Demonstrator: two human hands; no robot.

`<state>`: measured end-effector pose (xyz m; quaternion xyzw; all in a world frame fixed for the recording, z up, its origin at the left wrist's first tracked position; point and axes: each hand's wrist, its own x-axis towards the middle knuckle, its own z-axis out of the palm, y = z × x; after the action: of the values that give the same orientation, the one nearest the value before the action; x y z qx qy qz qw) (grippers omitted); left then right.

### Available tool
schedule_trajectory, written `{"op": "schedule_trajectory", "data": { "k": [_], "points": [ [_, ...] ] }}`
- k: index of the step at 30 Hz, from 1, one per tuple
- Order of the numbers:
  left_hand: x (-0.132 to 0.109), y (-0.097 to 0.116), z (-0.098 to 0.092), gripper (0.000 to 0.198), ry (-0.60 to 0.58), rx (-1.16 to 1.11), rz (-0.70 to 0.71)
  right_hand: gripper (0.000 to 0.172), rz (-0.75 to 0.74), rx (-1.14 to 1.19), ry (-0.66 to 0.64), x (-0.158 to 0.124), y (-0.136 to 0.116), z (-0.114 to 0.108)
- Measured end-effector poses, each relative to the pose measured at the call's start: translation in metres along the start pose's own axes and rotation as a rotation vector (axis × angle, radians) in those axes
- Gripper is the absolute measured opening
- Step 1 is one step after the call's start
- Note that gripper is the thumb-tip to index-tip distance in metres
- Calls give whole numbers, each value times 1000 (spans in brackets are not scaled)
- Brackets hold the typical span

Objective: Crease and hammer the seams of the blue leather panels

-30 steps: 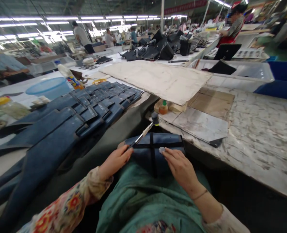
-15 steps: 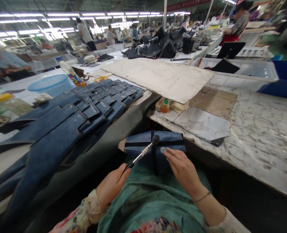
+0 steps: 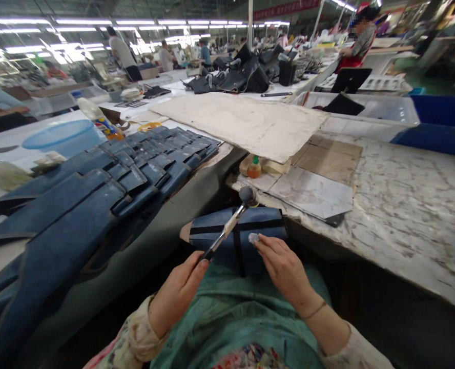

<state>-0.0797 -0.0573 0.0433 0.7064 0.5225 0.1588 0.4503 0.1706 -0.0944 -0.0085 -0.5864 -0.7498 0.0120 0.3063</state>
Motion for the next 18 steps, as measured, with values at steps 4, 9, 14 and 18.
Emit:
{"op": "schedule_trajectory", "data": {
  "k": [4, 9, 14, 18],
  "points": [
    [5, 6, 3, 31, -83, 154, -20, 33, -1, 11, 28, 0, -1, 1],
    [11, 9, 6, 32, -86, 114, 16, 34, -4, 18, 53, -1, 0, 1],
    [14, 9, 11, 29, -126, 171, -5, 33, -1, 22, 50, -2, -1, 2],
    [18, 6, 17, 31, -94, 123, 14, 34, 9, 35, 54, -2, -2, 1]
  ]
}}
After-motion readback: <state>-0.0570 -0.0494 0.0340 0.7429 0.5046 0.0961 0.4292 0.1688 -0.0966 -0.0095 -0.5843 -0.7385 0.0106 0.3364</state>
